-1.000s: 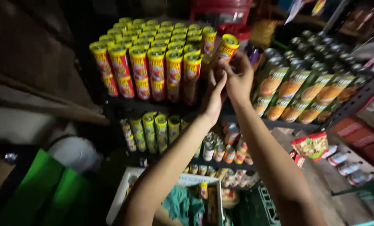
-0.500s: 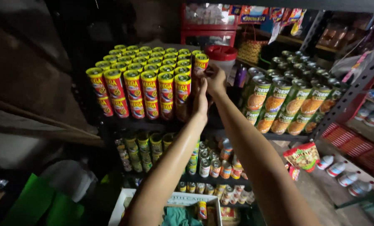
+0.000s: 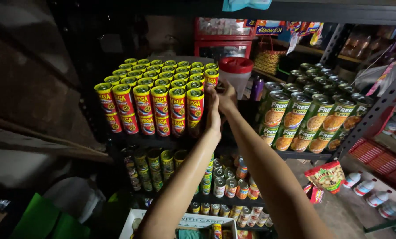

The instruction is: The recorder is wiping canned goods with a cloth and stocking them onto a shelf in a storage area.

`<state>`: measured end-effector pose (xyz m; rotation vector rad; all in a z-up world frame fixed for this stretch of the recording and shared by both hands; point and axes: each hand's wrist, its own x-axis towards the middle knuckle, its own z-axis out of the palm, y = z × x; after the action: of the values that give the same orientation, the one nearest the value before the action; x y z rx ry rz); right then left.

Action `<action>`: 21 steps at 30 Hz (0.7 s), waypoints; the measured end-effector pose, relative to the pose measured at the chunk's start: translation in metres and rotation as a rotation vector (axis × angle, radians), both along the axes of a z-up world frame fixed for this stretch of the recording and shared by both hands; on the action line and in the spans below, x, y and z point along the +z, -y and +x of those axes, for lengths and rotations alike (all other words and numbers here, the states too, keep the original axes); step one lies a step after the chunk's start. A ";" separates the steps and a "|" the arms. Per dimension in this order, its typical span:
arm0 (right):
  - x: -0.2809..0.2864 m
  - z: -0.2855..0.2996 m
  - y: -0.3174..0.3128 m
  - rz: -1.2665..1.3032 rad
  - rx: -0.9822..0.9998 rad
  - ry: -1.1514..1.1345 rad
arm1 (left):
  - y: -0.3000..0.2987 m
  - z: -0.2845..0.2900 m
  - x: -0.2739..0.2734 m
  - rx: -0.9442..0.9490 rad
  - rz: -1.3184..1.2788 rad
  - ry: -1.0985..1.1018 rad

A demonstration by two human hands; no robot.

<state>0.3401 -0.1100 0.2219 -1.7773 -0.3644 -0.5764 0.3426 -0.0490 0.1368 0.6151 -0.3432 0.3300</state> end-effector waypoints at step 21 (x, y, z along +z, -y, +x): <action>-0.051 -0.294 0.017 0.130 0.323 0.209 | -0.078 -0.367 0.003 -0.112 1.348 0.232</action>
<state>0.0463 -0.1274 0.1707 -1.4975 -0.7277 -0.5414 -0.0246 0.0291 0.1401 1.8749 -0.8255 0.0115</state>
